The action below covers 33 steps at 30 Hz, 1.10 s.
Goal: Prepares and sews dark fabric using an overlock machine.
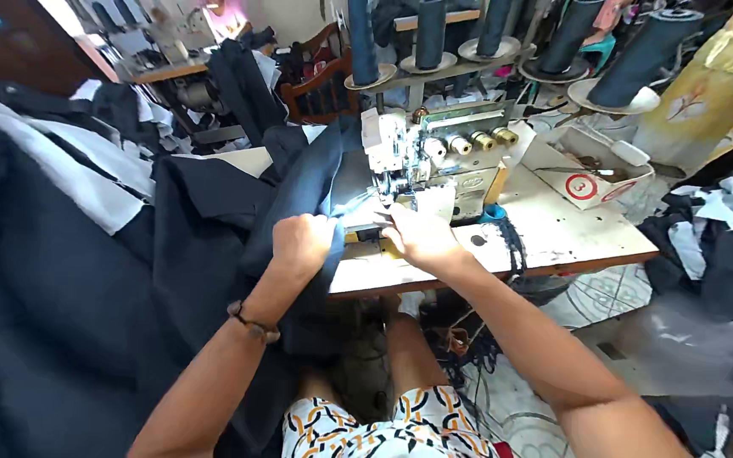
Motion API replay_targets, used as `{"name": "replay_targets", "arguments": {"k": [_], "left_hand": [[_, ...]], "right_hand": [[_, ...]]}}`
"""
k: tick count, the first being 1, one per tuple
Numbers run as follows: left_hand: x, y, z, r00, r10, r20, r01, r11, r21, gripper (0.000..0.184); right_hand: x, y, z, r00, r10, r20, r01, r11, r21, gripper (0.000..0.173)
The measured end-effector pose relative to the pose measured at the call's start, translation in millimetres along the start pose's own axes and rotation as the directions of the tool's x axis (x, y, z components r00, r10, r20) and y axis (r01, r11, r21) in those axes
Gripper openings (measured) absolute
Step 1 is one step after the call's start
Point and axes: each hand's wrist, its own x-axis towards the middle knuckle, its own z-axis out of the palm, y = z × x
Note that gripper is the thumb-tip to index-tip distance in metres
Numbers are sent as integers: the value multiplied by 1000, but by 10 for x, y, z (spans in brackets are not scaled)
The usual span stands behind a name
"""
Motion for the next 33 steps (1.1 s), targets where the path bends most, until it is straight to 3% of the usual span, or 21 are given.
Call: {"name": "replay_targets", "arguments": {"k": [3,7,12,15,17,20,23,26,28,29,30,32,33], "left_hand": [[-88,79,43,999,40,-10,-39,997,59,36],[-171,-2,115,996,82,-30,-82,997,3,26],[-405,-313,283,963,208,-174,-229,967,-114,17],[-546,-375,384,949,203,-242,-244,957,-156,42],[-605,-391,456,938,224,-265,-267,954,-139,58],[-668,-376,569,920,289,-265,-329,937,-120,46],[-769,-268,697,911,338,-235,-368,924,-99,44],[-851,-196,789,930,342,-134,-355,931,-89,51],[-860,-192,613,963,195,184,-180,979,-94,54],[-799,-204,411,912,33,408,-21,999,-36,52],[-714,-274,221,836,-128,533,116,992,56,46],[-597,-520,-114,737,-372,565,277,928,249,35],[-571,-627,-248,724,-432,538,313,901,302,39]], "right_hand": [[321,-305,-48,990,52,131,-39,994,-99,30],[377,-412,-6,992,-30,120,39,996,-76,30],[-70,35,304,961,-128,-246,173,970,170,35],[-343,332,473,969,-35,-245,109,949,296,31],[-429,492,600,952,10,-305,67,969,238,22],[-433,706,788,855,-90,-511,138,989,56,20],[-337,910,953,823,-165,-544,196,981,-1,30],[-284,963,1082,836,-146,-529,146,988,-43,39],[-282,955,1117,835,-110,-539,112,993,-29,44],[-291,959,1129,821,-102,-561,107,994,-23,43],[-299,960,1131,807,-95,-583,108,994,-12,41],[-316,941,1119,781,-77,-620,115,993,21,36],[-320,935,1121,770,-74,-634,121,992,30,34]]}}
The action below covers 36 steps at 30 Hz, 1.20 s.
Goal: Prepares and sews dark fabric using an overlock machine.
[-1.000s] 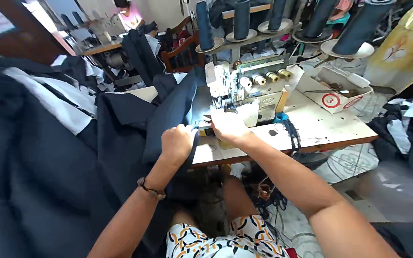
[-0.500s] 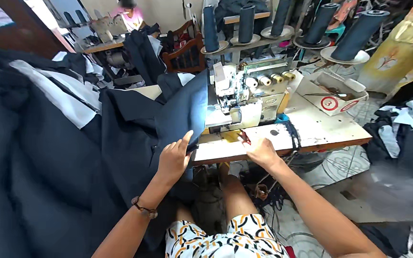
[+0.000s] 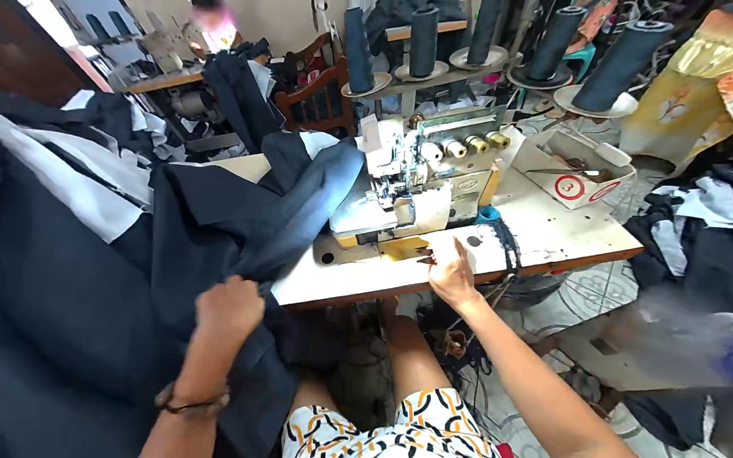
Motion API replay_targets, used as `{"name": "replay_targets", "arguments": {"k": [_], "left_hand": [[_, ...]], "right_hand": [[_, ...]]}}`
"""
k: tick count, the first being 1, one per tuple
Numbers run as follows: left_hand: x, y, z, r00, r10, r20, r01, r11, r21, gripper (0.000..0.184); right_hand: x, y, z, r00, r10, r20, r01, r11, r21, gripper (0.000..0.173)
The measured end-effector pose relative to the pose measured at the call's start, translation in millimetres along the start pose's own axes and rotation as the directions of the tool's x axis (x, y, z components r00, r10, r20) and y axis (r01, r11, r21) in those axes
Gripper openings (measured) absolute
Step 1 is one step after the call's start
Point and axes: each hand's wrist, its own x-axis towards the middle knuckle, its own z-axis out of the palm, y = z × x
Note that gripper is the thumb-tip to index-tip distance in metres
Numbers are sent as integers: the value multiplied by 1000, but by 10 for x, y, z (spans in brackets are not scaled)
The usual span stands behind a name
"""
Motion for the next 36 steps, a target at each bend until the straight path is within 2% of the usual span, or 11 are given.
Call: {"name": "replay_targets", "arguments": {"k": [1,3,6,9,11,13,17,20,25,30,36], "left_hand": [[-26,-75,-86,999,-5,-40,5,1000,-6,49],[-87,-4,-143,959,173,-224,-186,982,-39,65],[105,570,-77,744,431,-510,-542,837,-83,58],[618,1081,-87,584,439,-683,-728,656,-200,55],[932,1208,-134,582,425,-693,-753,604,-262,55],[1097,1203,-160,550,392,-737,-777,565,-279,35],[1018,1248,-285,550,385,-741,-758,602,-250,14],[960,1239,-289,594,435,-676,-705,686,-178,22],[814,1037,-358,726,456,-514,-655,687,-315,22],[571,874,-328,749,408,-522,-624,701,-346,18],[532,861,-302,734,423,-531,-640,693,-332,18]], "right_hand": [[-3,-9,1,1000,7,-1,-7,1000,12,36],[1,-10,26,1000,20,3,-20,999,32,36],[-19,3,63,1000,25,-11,-24,997,73,36],[-38,37,65,999,-9,-49,14,995,97,29],[-40,72,61,995,-40,-89,49,993,104,25],[-41,101,46,991,-67,-117,84,986,143,27],[73,-55,-30,996,-65,-55,79,948,308,25],[335,-402,-238,985,21,170,-75,944,321,50],[739,-712,-443,929,72,363,-154,967,205,31],[1043,-991,-377,832,33,554,-33,999,-10,33],[1143,-1159,-260,806,12,592,-27,999,17,27]]}}
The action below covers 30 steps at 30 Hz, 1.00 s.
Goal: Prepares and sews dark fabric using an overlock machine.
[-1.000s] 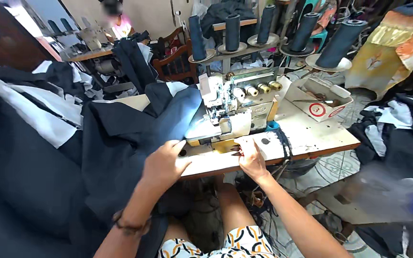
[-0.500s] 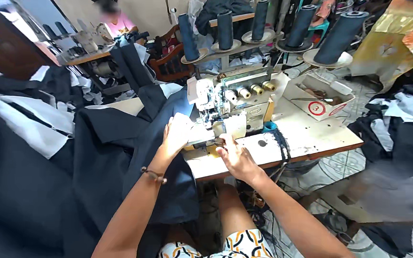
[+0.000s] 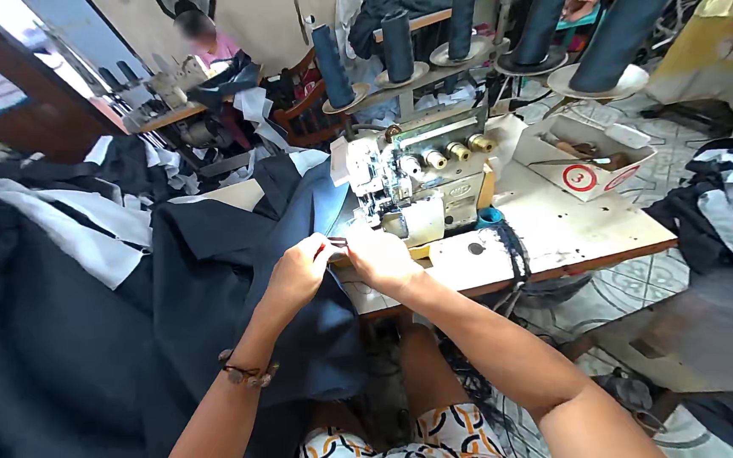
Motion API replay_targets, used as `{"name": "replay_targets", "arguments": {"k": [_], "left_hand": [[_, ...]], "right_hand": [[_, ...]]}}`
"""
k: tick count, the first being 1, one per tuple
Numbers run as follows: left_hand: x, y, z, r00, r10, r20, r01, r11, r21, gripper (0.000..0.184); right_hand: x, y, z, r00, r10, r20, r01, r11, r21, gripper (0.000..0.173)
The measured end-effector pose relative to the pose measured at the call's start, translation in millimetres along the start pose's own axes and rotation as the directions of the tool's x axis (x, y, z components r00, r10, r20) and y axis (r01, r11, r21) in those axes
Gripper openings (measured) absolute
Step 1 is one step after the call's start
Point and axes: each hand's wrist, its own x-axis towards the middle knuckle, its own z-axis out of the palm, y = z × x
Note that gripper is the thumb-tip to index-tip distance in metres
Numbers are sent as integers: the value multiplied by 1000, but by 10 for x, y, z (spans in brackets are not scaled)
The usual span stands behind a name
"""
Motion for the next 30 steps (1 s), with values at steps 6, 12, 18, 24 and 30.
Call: {"name": "replay_targets", "arguments": {"k": [6,12,18,24,30], "left_hand": [[52,-88,16,994,-1,-113,3,1000,20,19],[227,-366,276,896,434,97,-439,898,37,46],[314,-493,-24,993,-120,-19,122,974,193,50],[383,-483,310,982,-58,-179,24,982,-190,49],[399,-77,137,979,27,-200,-39,998,-53,25]], "right_hand": [[-408,388,96,984,-85,-155,103,988,117,29],[-1004,1535,91,880,6,-475,-18,1000,-21,24],[-1224,1746,24,868,70,-492,-68,997,22,28],[-864,967,20,967,48,-250,10,974,226,27],[-657,536,183,978,-89,-190,136,959,248,31]]}}
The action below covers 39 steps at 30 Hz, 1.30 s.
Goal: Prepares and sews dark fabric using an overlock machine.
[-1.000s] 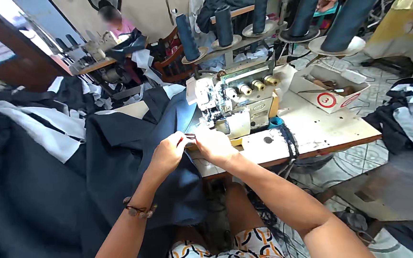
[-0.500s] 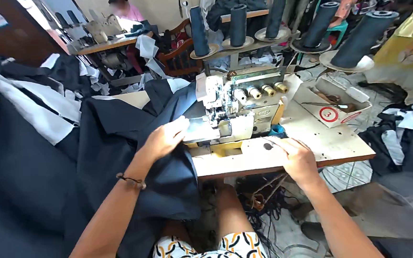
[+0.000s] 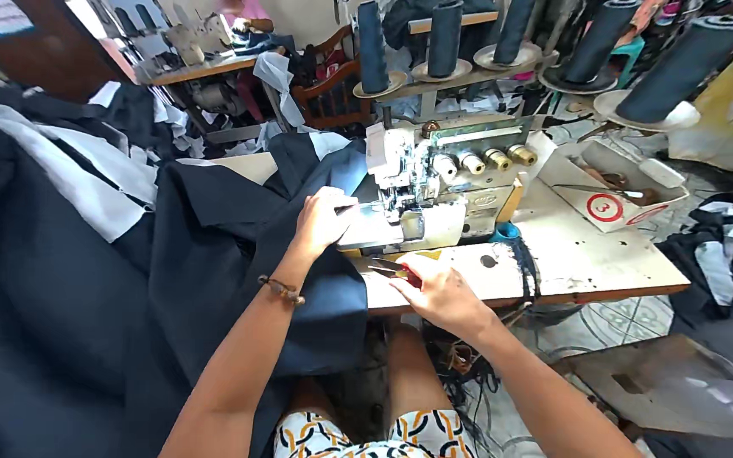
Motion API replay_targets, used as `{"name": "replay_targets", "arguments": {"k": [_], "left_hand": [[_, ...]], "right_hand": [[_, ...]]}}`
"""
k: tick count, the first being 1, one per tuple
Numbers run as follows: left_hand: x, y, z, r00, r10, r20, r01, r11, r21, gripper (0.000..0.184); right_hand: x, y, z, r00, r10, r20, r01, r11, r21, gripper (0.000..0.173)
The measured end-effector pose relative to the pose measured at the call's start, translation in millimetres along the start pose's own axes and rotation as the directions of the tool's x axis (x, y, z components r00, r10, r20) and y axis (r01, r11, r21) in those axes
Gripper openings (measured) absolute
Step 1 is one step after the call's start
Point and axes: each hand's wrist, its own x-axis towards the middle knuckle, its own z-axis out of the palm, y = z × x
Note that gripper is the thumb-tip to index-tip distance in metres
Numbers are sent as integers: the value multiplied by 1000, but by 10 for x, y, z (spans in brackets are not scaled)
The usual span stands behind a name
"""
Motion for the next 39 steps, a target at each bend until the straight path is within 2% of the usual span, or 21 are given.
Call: {"name": "replay_targets", "arguments": {"k": [2,4,7,9,14,17,22,26,28,31,32,34,36,38,39], "left_hand": [[48,191,-110,1000,0,19,0,1000,18,12],[102,213,-97,998,41,44,-43,998,50,8],[299,-108,189,982,137,129,-155,978,143,24],[328,-168,205,972,163,167,-189,969,156,27],[167,-133,3,984,1,177,1,1000,-9,20],[37,-180,-177,991,54,124,-55,998,2,15],[-136,-151,-292,995,76,68,-79,995,54,13],[-134,-168,-268,994,70,81,-75,996,57,14],[-127,-253,-324,995,45,90,-51,997,62,16],[-157,-623,-541,988,-132,78,124,987,101,25],[-137,-810,-601,977,-212,27,208,973,96,29],[-117,-1076,-673,950,-291,-116,302,948,97,32],[-101,-1017,-640,950,-261,-171,283,952,119,42],[-112,-659,-465,987,-114,-111,131,979,158,45],[-132,-425,-328,995,-13,-95,27,989,147,39]], "right_hand": [[13,-41,17,1000,-10,-7,10,1000,-15,30],[11,-54,1,1000,-6,-25,5,999,-48,30],[31,-59,-63,999,19,-27,-22,993,-117,30],[77,-72,-98,999,37,-37,-42,988,-149,29],[355,-218,-115,995,97,-31,-102,948,-302,26],[586,-372,-68,995,103,9,-89,899,-429,27],[925,-546,53,965,231,127,-155,887,-434,25],[951,-493,144,990,121,69,-77,890,-449,27],[847,-504,47,985,132,107,-76,905,-418,28],[390,-120,-105,999,-48,22,52,950,-307,23],[208,68,-189,999,-48,-14,42,957,-287,20],[-133,448,-397,993,43,-106,-75,946,-317,18],[-409,886,-533,977,69,-201,-151,890,-430,20],[-605,1208,-603,973,76,-217,-173,865,-471,23],[-656,1291,-627,973,92,-209,-181,871,-458,26]]}}
